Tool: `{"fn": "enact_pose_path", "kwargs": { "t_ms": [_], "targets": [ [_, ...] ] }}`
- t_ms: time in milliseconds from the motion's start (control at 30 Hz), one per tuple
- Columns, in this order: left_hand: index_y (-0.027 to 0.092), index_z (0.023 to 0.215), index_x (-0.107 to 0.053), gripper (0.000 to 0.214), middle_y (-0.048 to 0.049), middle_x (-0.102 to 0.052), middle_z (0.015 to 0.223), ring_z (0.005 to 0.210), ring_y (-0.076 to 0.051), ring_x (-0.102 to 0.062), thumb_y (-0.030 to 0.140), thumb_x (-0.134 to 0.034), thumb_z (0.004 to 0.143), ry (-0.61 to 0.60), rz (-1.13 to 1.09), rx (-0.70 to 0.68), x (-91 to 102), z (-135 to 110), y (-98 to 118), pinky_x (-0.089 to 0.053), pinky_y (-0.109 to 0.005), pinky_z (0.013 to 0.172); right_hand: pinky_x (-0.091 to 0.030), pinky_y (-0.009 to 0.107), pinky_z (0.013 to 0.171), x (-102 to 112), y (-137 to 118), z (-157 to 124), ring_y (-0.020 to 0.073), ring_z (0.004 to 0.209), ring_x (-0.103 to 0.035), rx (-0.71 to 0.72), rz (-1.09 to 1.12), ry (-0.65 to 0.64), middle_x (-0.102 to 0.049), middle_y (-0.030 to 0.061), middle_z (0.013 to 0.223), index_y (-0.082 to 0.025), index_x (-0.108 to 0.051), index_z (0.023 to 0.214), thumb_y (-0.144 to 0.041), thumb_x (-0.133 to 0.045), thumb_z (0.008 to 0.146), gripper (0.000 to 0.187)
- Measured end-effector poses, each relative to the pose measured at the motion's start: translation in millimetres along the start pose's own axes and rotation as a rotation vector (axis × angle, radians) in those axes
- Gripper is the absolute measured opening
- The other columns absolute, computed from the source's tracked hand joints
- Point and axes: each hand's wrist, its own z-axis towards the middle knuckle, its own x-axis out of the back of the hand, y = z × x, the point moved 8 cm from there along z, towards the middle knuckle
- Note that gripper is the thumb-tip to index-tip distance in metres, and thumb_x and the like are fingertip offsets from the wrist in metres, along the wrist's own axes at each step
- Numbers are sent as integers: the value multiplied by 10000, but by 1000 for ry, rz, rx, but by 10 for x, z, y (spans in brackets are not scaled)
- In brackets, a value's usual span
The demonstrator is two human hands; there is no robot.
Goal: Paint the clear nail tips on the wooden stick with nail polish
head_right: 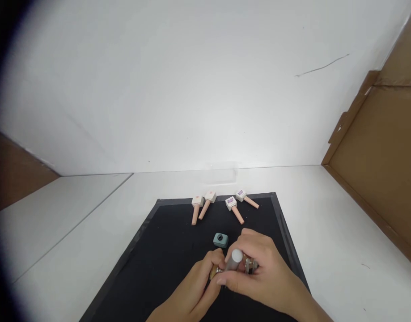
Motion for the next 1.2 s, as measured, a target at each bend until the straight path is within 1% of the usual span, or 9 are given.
{"fn": "enact_pose_path", "kwargs": {
  "t_ms": [133,300,467,633,767,833,1000,1100,1200],
  "targets": [
    [220,837,-383,110,30,-472,699,570,-104,-433,172,-309,903,-11,-8,35,5,10,7,-357,-215,564,-358,203,431,77,30,-12,98,497,-407,-42,-38,84,-440,-31,614,-191,-576,711,-333,-624,818,184],
    [225,827,-353,85,34,-467,692,567,-104,-427,188,-328,900,-22,-37,22,-20,16,-8,-351,-212,555,-364,208,441,3,-9,2,111,511,-419,6,-20,-11,-460,-26,560,-187,-549,632,-353,-623,815,258],
    [221,861,-376,91,30,-466,702,572,-107,-445,162,-315,894,-8,9,0,-16,-6,-16,-354,-215,562,-351,207,426,97,82,-32,97,495,-419,-56,-55,123,-445,-28,625,-188,-573,707,-280,-633,806,148],
    [224,848,-365,88,24,-478,731,594,-108,-450,174,-314,900,-32,-2,32,-22,13,-9,-360,-214,572,-366,204,437,7,28,-9,104,506,-422,-18,-19,9,-455,-30,572,-184,-562,642,-310,-645,795,215],
    [223,854,-368,104,21,-479,740,604,-110,-456,171,-294,905,-34,22,46,-36,-5,-26,-361,-218,586,-361,206,425,81,93,-20,95,493,-430,-101,-65,103,-447,-28,614,-182,-557,669,-269,-629,801,175],
    [224,856,-366,96,22,-480,731,586,-109,-450,186,-293,905,-30,29,24,-45,-8,-31,-356,-219,572,-353,208,417,105,79,-25,95,484,-420,-83,-60,130,-446,-28,609,-182,-561,682,-295,-624,807,180],
    [227,839,-352,98,15,-497,735,590,-113,-452,207,-290,912,-40,-16,7,-50,16,-7,-363,-222,574,-376,201,429,21,-20,1,107,499,-420,8,-55,23,-463,-27,551,-186,-556,624,-330,-636,800,241],
    [225,853,-370,100,12,-503,741,603,-114,-462,190,-298,912,-40,-1,39,-38,-9,-23,-367,-221,583,-375,203,422,92,44,-12,104,491,-420,-50,-87,128,-464,-26,590,-190,-569,663,-265,-634,792,163],
    [224,875,-374,82,19,-493,724,570,-110,-446,199,-304,907,-20,21,-7,-26,-33,-24,-355,-219,556,-361,207,413,149,80,-33,102,478,-423,-70,-61,207,-454,-26,604,-187,-581,691,-275,-634,792,144]
  ]
}}
